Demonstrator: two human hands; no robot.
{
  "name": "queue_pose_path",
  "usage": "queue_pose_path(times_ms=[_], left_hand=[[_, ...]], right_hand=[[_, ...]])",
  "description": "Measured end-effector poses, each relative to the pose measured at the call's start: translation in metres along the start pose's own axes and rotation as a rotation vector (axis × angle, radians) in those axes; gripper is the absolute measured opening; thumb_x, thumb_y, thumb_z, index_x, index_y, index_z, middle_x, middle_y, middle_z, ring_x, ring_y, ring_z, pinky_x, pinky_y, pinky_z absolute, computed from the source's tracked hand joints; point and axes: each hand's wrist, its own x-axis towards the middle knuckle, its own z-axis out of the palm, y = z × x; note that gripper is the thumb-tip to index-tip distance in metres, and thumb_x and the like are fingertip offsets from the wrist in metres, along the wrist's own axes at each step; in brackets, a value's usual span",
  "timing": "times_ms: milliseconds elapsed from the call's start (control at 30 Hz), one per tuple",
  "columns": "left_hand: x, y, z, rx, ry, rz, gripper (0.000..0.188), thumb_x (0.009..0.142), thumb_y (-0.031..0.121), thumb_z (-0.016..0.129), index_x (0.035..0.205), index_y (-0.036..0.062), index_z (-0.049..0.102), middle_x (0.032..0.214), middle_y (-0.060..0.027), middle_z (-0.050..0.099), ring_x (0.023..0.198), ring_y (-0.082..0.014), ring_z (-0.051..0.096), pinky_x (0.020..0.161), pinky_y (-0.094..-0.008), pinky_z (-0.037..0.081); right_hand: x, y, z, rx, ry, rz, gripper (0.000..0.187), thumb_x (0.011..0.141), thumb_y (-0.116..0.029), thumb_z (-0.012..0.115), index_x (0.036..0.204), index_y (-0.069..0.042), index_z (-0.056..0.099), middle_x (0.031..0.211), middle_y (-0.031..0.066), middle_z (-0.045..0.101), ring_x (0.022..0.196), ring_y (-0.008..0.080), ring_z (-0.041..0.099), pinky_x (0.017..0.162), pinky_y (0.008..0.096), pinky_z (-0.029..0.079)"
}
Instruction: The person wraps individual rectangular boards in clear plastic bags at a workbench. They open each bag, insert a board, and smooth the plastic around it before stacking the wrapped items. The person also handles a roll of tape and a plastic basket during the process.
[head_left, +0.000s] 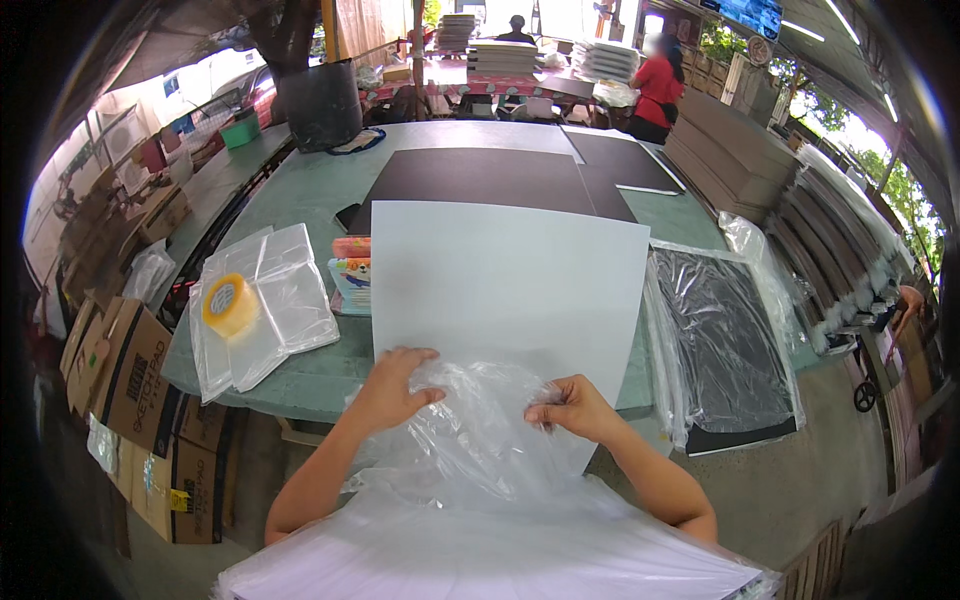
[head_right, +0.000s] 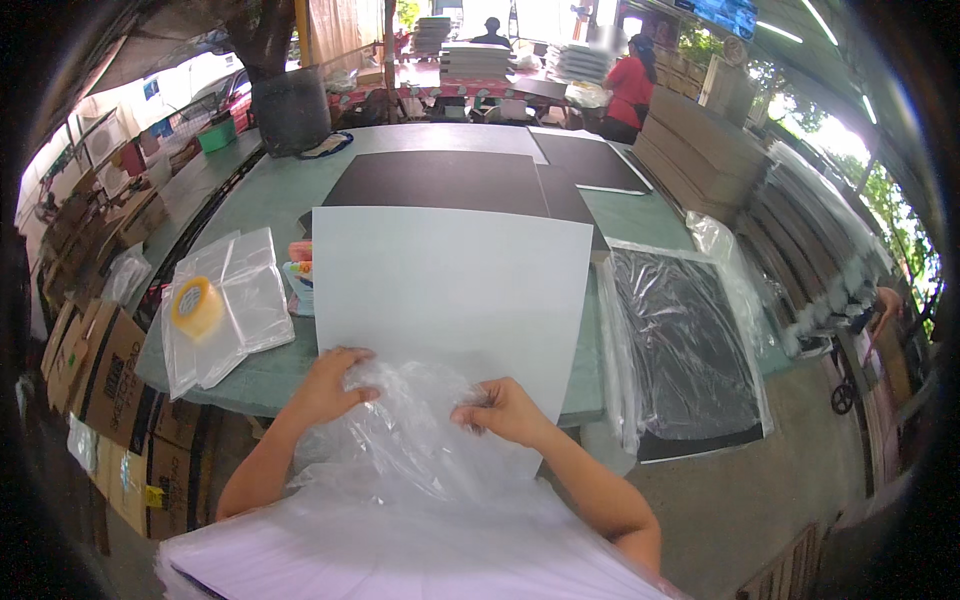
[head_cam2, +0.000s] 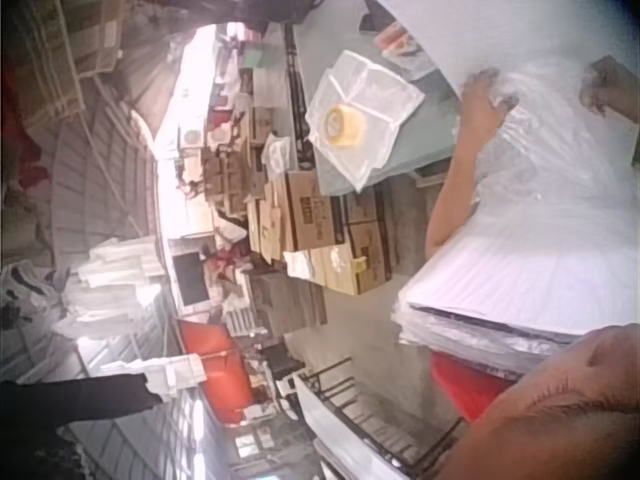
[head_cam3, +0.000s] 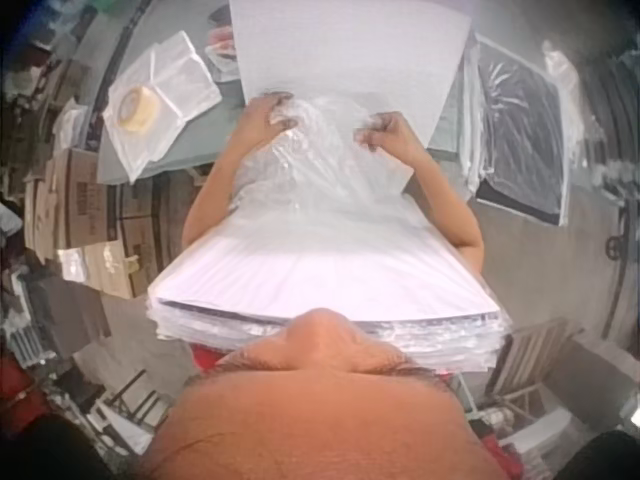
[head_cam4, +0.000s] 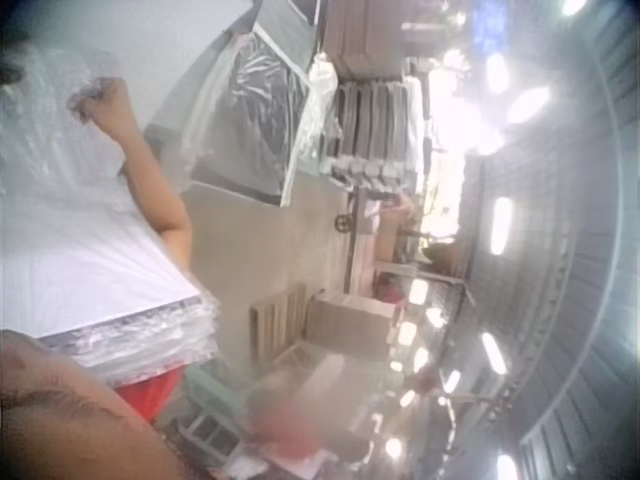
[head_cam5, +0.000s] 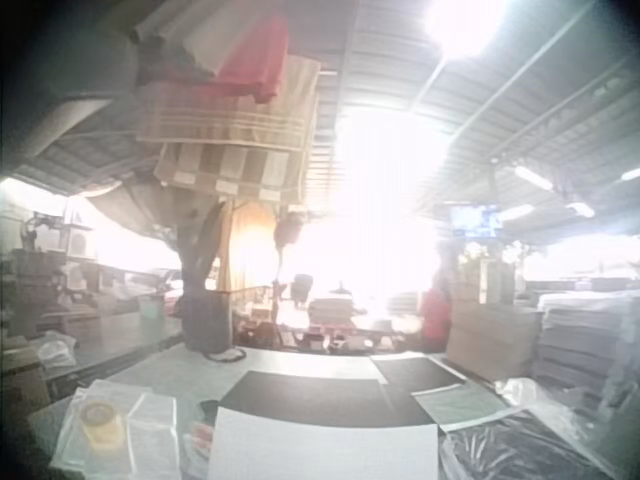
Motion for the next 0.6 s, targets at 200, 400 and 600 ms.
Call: queue_pose_path(times_ms=[200, 400, 600], left_hand=[[-0.003, 0.064, 0.002, -0.206, -0.037, -0.014, 0.03, 0.073, 0.016, 0.06, 0.1, 0.0049, 0.054, 0.09, -0.0138, 0.052, 0.078, -0.0282, 0.051, 0.069, -0.0367, 0.041], [-0.059, -0.073, 0.041, -0.024, -0.034, -0.369, 0.014, 0.071, 0.013, 0.059, 0.075, -0.0005, 0.059, 0.065, -0.0175, 0.054, 0.069, -0.0298, 0.054, 0.064, -0.0385, 0.042], [-0.063, -0.062, -0.056, 0.262, 0.619, -0.331, 0.003, 0.067, -0.004, 0.048, 0.069, -0.0027, 0.049, 0.074, -0.0147, 0.049, 0.066, -0.0279, 0.049, 0.062, -0.0326, 0.041]], right_hand=[[0.008, 0.008, 0.017, 0.399, -0.02, -0.113, 0.02, 0.081, -0.019, 0.056, 0.085, 0.001, 0.058, 0.068, 0.0034, 0.056, 0.059, 0.0095, 0.051, 0.053, 0.0236, 0.042], [-0.006, 0.048, -0.056, 0.873, 0.16, -0.182, 0.022, 0.082, -0.016, 0.053, 0.095, 0.001, 0.055, 0.075, 0.0057, 0.058, 0.066, 0.0115, 0.055, 0.06, 0.0226, 0.045], [-0.038, 0.009, -0.044, 0.564, -0.041, 0.024, 0.021, 0.08, -0.016, 0.056, 0.091, 0.002, 0.056, 0.095, 0.0116, 0.058, 0.082, 0.0175, 0.058, 0.069, 0.0272, 0.048]])
